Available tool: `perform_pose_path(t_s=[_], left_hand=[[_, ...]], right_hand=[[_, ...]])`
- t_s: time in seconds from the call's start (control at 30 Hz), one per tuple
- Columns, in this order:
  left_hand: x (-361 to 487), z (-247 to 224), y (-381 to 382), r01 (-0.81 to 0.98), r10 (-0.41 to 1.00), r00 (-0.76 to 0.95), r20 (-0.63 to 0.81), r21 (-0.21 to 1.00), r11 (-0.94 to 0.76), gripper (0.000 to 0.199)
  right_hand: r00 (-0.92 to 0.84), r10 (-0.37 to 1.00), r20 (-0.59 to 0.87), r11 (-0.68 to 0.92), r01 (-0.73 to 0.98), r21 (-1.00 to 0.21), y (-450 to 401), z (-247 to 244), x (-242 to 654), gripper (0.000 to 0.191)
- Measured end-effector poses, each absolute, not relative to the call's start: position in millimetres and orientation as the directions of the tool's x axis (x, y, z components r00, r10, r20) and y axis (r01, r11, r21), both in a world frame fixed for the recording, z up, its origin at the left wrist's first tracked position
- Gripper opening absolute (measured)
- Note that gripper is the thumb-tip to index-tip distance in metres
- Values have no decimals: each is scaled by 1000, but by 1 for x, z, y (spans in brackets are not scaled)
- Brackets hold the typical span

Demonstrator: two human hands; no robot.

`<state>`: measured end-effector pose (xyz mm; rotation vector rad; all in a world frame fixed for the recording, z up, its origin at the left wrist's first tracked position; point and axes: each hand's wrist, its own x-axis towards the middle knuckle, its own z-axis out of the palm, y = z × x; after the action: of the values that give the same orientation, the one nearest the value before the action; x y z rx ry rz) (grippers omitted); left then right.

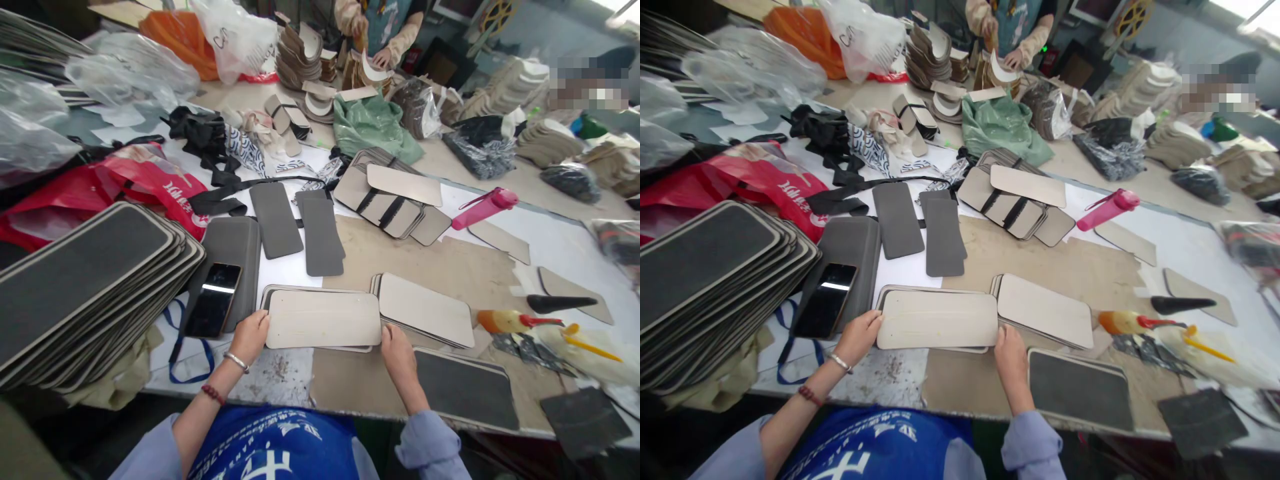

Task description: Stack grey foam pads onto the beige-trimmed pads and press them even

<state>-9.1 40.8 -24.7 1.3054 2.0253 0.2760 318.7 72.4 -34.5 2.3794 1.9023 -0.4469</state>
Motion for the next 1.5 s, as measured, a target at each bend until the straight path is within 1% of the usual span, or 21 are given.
perform_pose_path(t_s=[0.07, 0.13, 0.23, 0.3, 0.37, 0.47, 0.57, 0.63, 0.7, 0.8, 0.9, 1.0, 1.07, 1.13, 1.17, 1.23, 1.27, 1.3, 1.37, 1.43, 1.5], left_hand=[[-9, -24, 44, 745, 863, -262, -431, 479, 465, 24], [-8, -24, 47, 770, 864, -269, -426, 443, 458, 25], [-6, -23, 49, 811, 866, -254, -431, 393, 433, 28], [-4, -20, 48, 831, 862, -254, -438, 357, 426, 30], [-4, -15, 44, 854, 865, -269, -425, 310, 418, 31], [-4, -10, 34, 875, 884, -284, -371, 276, 397, 30], [-3, -12, 21, 839, 895, -295, -334, 358, 410, 31], [0, -18, 11, 797, 899, -311, -307, 431, 423, 33], [4, -25, 3, 755, 904, -334, -266, 499, 426, 35], [9, -35, -6, 693, 902, -376, -212, 582, 426, 38], [12, -37, -11, 622, 882, -424, -208, 641, 450, 40], [14, -30, -9, 527, 863, -445, -239, 709, 468, 40], [17, -21, -1, 438, 861, -426, -279, 769, 466, 39], [23, -10, 11, 301, 862, -371, -346, 834, 464, 37], [27, -4, 19, 202, 861, -330, -387, 862, 465, 38], [39, 9, 35, -71, 851, -217, -478, 877, 475, 45], [45, 16, 42, -243, 845, -133, -519, 843, 479, 51], [50, 22, 48, -419, 841, -26, -540, 770, 481, 58], [58, 35, 58, -693, 853, 205, -480, 545, 473, 70], [59, 44, 61, -831, 880, 314, -357, 344, 437, 75], [54, 50, 60, -897, 902, 279, -330, 246, 368, 70]], right_hand=[[171, 924, -341, -229, 964, -137, 72, -35, 319, 30], [154, 919, -362, -210, 970, -119, 70, -33, 317, 31], [103, 945, -312, -126, 990, -56, 74, -26, 313, 28], [0, 977, -212, -14, 998, -64, 89, -23, 304, 25], [-177, 977, -120, 162, 979, -123, 114, -24, 286, 25], [-442, 894, -70, 423, 887, -186, 162, -33, 248, 24], [-600, 798, -55, 581, 790, -196, 203, -44, 217, 17], [-674, 737, -51, 655, 731, -191, 223, -48, 207, 24], [-724, 687, -57, 705, 684, -186, 234, -50, 207, 28], [-772, 631, -74, 752, 633, -185, 243, -52, 215, 23], [-777, 629, -32, 752, 618, -229, 249, -55, 221, 20], [-694, 718, 51, 681, 685, -259, 258, -52, 223, 23], [-592, 798, 109, 600, 765, -237, 264, -39, 223, 29], [-485, 839, 246, 533, 824, -192, 262, -14, 224, 31], [-453, 824, 341, 527, 834, -165, 257, 3, 225, 30], [-481, 699, 530, 613, 784, -97, 237, 40, 228, 22], [-522, 623, 583, 682, 728, -76, 222, 59, 229, 19], [-567, 558, 605, 747, 661, -70, 205, 76, 230, 19], [-668, 475, 573, 854, 507, -117, 169, 103, 232, 26], [-771, 394, 500, 916, 371, -150, 134, 117, 236, 26], [-840, 318, 439, 948, 286, -138, 106, 121, 240, 24]])
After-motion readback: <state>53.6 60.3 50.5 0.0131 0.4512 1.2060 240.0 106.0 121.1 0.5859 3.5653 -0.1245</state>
